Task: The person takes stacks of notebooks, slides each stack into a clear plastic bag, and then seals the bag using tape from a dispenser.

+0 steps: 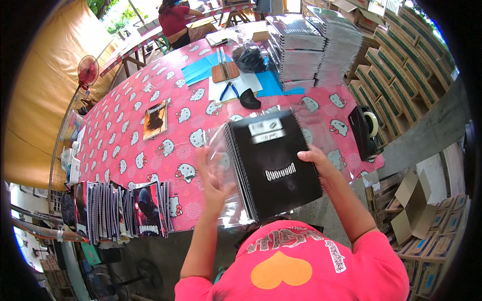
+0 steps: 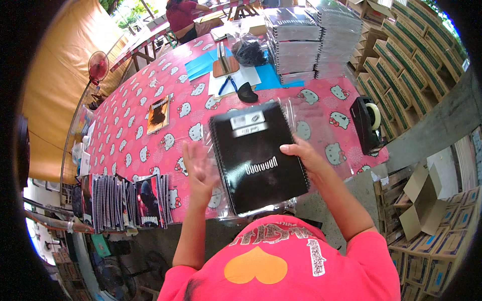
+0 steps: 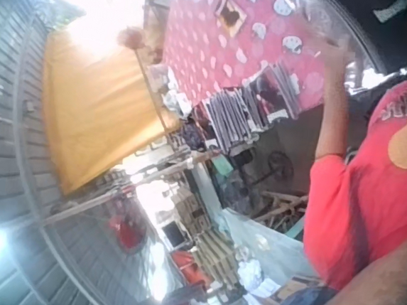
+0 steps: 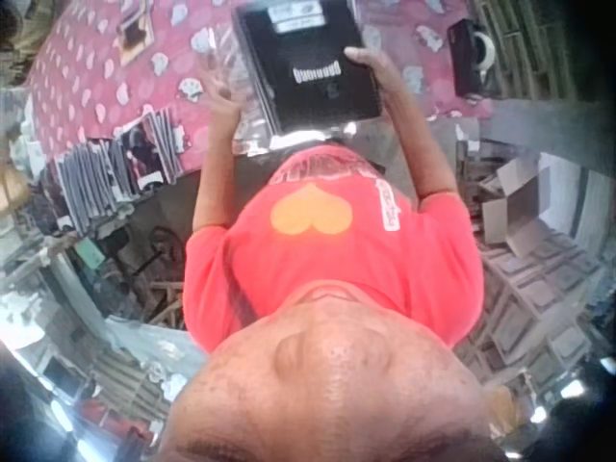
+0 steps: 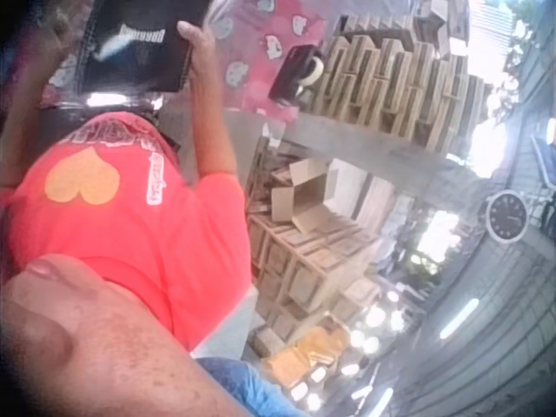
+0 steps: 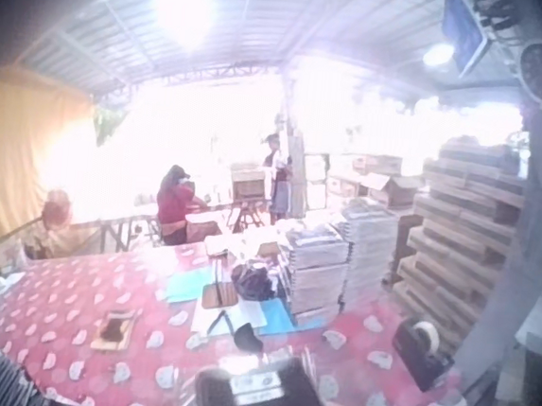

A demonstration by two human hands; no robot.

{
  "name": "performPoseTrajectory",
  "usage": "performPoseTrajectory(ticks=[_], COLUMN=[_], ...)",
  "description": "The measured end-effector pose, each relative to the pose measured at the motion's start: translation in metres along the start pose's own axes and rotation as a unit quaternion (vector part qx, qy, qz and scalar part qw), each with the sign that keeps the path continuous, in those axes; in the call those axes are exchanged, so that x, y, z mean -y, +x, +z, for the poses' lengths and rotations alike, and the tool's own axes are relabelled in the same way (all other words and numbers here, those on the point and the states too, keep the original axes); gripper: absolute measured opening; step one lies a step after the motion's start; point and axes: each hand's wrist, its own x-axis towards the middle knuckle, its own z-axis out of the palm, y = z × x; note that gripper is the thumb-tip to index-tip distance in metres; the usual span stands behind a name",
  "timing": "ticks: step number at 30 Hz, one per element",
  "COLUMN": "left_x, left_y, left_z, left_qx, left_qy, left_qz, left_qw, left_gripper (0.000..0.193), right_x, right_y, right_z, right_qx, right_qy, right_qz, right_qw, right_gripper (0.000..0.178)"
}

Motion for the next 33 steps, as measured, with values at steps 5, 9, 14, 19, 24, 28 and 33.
performPoseTrajectory(ticks=[5, 9, 14, 19, 24, 28, 33], left_x=[0.040, 0.062, 0.091, 0.089, 0.105, 0.101, 0.103], left_y=[0.033, 0.010, -0.037, -0.050, -0.060, -0.059, -0.051], left_z=[0.034, 0.048, 0.054, 0.081, 0.071, 0.065, 0.070], left_qx=[0.023, 0.021, 0.047, -0.032, -0.022, 0.013, -0.013], left_qy=[-0.103, -0.021, -0.038, 0.076, 0.080, 0.179, 0.116], left_qz=[-0.172, -0.108, -0.098, -0.119, -0.177, -0.196, -0.124], left_qw=[0.979, 0.994, 0.993, 0.990, 0.981, 0.964, 0.985], left_gripper=[0.125, 0.101, 0.112, 0.100, 0.085, 0.072, 0.069], right_x=[-0.006, -0.026, -0.078, -0.069, -0.050, -0.021, -0.026], right_y=[0.014, 0.005, 0.004, -0.001, -0.008, -0.040, 0.002], right_z=[-0.027, -0.064, -0.116, -0.119, -0.171, -0.225, -0.187], right_qx=[0.006, 0.011, 0.066, 0.065, 0.062, -0.105, -0.060], right_qy=[-0.224, -0.210, -0.129, -0.371, -0.827, -0.815, -0.712], right_qz=[-0.210, -0.163, -0.112, -0.034, -0.131, -0.012, -0.182], right_qw=[0.952, 0.964, 0.983, 0.926, 0.543, 0.569, 0.676], right_gripper=[0.084, 0.094, 0.083, 0.065, 0.072, 0.070, 0.055])
